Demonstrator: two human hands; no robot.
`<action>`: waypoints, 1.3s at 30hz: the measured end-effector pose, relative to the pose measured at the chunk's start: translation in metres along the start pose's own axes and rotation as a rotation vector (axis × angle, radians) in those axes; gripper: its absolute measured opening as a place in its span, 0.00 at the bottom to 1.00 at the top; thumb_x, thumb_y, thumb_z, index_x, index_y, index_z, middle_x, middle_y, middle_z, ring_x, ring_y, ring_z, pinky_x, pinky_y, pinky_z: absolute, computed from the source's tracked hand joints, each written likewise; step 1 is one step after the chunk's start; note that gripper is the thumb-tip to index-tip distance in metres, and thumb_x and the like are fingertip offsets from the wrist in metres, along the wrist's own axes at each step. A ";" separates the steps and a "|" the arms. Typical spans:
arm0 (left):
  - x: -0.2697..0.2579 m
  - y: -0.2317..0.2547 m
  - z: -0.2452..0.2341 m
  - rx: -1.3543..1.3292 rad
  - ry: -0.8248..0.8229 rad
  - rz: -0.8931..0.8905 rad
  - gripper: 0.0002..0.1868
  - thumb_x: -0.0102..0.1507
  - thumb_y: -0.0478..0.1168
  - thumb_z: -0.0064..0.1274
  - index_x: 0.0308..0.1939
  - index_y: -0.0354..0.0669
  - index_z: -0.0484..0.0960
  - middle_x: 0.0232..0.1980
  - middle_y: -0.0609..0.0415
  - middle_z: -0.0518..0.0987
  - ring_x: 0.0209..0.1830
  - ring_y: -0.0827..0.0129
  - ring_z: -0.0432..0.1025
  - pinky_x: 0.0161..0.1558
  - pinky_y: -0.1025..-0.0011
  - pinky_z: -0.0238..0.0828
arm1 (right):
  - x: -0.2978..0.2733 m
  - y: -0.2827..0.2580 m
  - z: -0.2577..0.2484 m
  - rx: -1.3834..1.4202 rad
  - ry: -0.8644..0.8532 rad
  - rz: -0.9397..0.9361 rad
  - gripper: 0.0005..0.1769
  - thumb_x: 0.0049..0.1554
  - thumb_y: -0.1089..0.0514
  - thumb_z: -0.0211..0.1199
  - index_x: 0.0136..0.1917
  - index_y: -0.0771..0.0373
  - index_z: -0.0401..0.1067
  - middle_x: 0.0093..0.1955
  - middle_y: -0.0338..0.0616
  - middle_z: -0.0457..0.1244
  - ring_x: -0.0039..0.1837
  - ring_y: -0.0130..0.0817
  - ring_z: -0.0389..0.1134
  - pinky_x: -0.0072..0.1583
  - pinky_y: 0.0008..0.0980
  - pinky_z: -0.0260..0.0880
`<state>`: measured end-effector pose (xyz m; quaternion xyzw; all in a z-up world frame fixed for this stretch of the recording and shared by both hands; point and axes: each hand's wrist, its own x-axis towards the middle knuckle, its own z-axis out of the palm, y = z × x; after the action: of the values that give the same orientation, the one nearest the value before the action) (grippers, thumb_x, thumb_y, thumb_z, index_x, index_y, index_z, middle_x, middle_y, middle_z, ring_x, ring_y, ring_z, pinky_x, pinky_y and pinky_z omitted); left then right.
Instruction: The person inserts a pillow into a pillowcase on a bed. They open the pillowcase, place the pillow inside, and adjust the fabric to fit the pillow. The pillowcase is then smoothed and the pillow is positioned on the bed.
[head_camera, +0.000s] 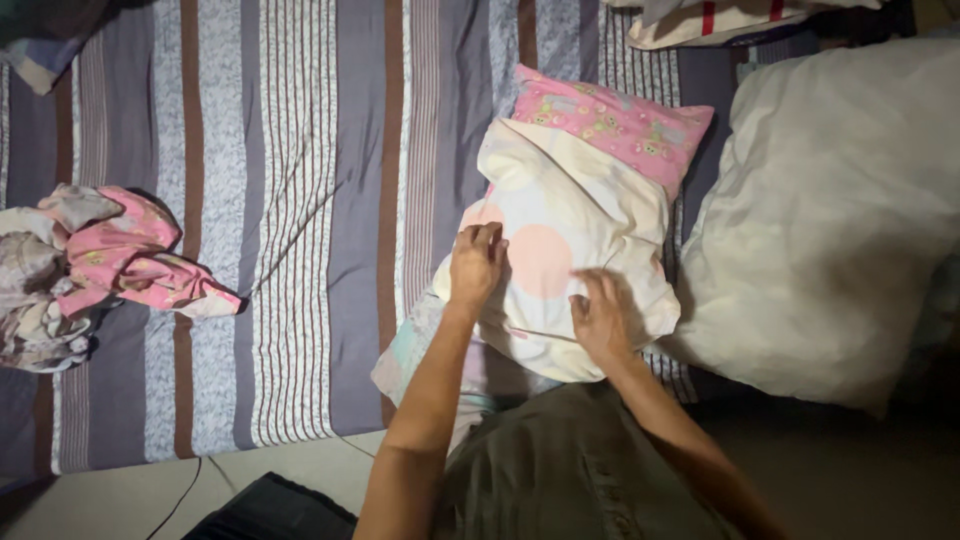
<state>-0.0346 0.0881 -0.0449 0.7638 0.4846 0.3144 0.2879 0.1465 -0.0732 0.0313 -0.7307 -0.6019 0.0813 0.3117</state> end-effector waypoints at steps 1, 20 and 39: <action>0.003 0.008 0.002 0.004 -0.002 -0.041 0.09 0.63 0.37 0.56 0.47 0.44 0.82 0.48 0.43 0.79 0.51 0.47 0.72 0.52 0.55 0.70 | 0.008 -0.001 -0.006 -0.071 0.063 -0.069 0.26 0.47 0.62 0.66 0.60 0.64 0.71 0.53 0.53 0.67 0.60 0.51 0.64 0.58 0.47 0.63; -0.050 -0.002 -0.012 0.019 0.022 -0.161 0.08 0.65 0.36 0.54 0.48 0.40 0.80 0.46 0.41 0.77 0.48 0.45 0.71 0.51 0.54 0.69 | -0.030 -0.013 0.021 0.370 -0.629 0.169 0.17 0.55 0.65 0.63 0.58 0.56 0.74 0.44 0.44 0.68 0.46 0.38 0.70 0.49 0.36 0.71; -0.061 -0.064 0.009 0.276 -0.176 -0.063 0.07 0.63 0.37 0.52 0.43 0.39 0.79 0.44 0.40 0.78 0.47 0.42 0.72 0.50 0.50 0.70 | -0.162 0.198 0.042 0.947 0.287 1.116 0.20 0.59 0.67 0.63 0.65 0.64 0.69 0.56 0.41 0.68 0.54 0.31 0.70 0.50 0.31 0.74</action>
<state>-0.0838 0.0536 -0.1107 0.8052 0.5198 0.1675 0.2312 0.2477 -0.2245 -0.1533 -0.7186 0.0048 0.3819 0.5812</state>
